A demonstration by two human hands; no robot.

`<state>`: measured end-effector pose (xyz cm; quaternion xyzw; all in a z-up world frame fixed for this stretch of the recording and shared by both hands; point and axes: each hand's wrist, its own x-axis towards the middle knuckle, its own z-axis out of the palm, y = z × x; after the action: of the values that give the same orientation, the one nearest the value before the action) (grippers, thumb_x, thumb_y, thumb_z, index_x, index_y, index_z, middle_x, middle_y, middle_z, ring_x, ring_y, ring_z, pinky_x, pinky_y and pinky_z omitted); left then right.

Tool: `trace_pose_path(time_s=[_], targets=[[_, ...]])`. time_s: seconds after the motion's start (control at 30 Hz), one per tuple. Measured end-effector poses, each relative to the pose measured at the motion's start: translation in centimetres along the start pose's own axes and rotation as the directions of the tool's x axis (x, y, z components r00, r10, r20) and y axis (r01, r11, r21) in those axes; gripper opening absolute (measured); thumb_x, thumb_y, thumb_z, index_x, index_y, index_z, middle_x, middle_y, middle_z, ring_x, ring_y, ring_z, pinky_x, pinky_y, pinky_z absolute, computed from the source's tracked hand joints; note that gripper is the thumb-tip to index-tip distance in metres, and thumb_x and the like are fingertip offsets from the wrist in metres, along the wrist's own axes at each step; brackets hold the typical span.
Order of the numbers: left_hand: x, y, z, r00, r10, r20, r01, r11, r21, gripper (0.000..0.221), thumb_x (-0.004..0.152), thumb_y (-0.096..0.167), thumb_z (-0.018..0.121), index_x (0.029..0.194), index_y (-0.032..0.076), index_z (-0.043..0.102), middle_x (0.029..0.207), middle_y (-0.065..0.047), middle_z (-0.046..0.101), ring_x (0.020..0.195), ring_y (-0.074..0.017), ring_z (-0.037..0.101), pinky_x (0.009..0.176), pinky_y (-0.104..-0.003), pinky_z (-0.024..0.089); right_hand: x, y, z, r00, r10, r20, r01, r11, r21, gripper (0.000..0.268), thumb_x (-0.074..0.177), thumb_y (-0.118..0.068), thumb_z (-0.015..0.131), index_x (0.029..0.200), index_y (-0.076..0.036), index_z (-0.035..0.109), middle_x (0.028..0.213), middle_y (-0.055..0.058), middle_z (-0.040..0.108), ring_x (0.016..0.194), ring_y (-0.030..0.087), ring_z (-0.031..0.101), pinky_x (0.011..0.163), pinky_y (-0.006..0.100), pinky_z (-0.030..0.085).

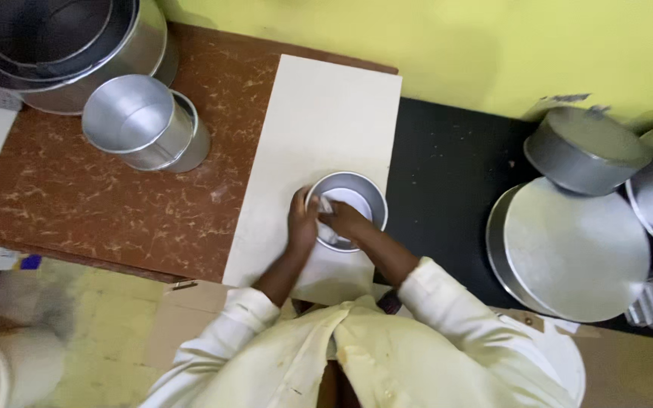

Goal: The person wipes the interior and exterior surfaces of several circular metal baking pans of various sizes with a cloth.

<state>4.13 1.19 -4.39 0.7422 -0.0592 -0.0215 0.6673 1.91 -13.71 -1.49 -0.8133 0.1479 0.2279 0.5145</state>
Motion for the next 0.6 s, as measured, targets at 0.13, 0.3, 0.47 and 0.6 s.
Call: trace_pose_path(time_s=[0.13, 0.3, 0.47, 0.6], targets=[[-2.4, 5.8, 0.1, 0.989, -0.066, 0.134, 0.092, 0.977, -0.192, 0.049, 0.116, 0.029, 0.054, 0.157, 0.004, 0.060, 0.158, -0.021, 0.061, 0.155, -0.0345, 0.050, 0.133, -0.051, 0.032, -0.7, 1.2, 2.2, 0.992, -0.096, 0.086, 0.051, 0.906, 0.421, 0.065, 0.099, -0.016, 0.076, 0.157, 0.007, 0.058, 0.147, 0.032, 0.068, 0.137, 0.046, 0.064, 0.113, 0.054, 0.054], [-7.7, 4.9, 1.8, 0.954, -0.292, -0.070, 0.273, 0.941, -0.198, 0.050, 0.119, 0.034, 0.046, 0.158, 0.004, 0.043, 0.154, -0.025, 0.048, 0.144, -0.0406, 0.047, 0.128, -0.055, 0.030, 3.2, 4.3, 1.8, 0.939, 0.077, -0.335, 0.009, 0.969, 0.247, 0.063, 0.099, -0.042, 0.079, 0.148, -0.004, 0.065, 0.138, 0.028, 0.073, 0.133, 0.046, 0.069, 0.107, 0.057, 0.056], [-0.3, 1.4, -2.3, 0.912, -0.249, 0.326, 0.368, 0.849, -0.380, 0.046, 0.112, 0.033, 0.062, 0.152, 0.010, 0.063, 0.148, -0.017, 0.065, 0.117, -0.0296, 0.068, 0.098, -0.044, 0.054, -5.2, 0.8, 3.5, 0.991, -0.136, 0.001, 0.136, 0.990, 0.024, 0.057, 0.086, -0.032, 0.090, 0.132, -0.004, 0.073, 0.134, 0.026, 0.075, 0.137, 0.048, 0.065, 0.119, 0.055, 0.050], [-1.8, 6.4, -3.0, 0.836, -0.251, 0.489, 0.455, 0.815, -0.360, 0.047, 0.113, 0.031, 0.059, 0.152, 0.006, 0.070, 0.151, -0.020, 0.071, 0.132, -0.0296, 0.072, 0.114, -0.046, 0.057, -5.2, 0.7, 5.7, 0.958, 0.202, -0.205, 0.019, 0.666, 0.746, 0.043, 0.093, -0.009, 0.082, 0.133, -0.002, 0.066, 0.106, 0.010, 0.075, 0.088, 0.021, 0.078, 0.075, 0.037, 0.066]])
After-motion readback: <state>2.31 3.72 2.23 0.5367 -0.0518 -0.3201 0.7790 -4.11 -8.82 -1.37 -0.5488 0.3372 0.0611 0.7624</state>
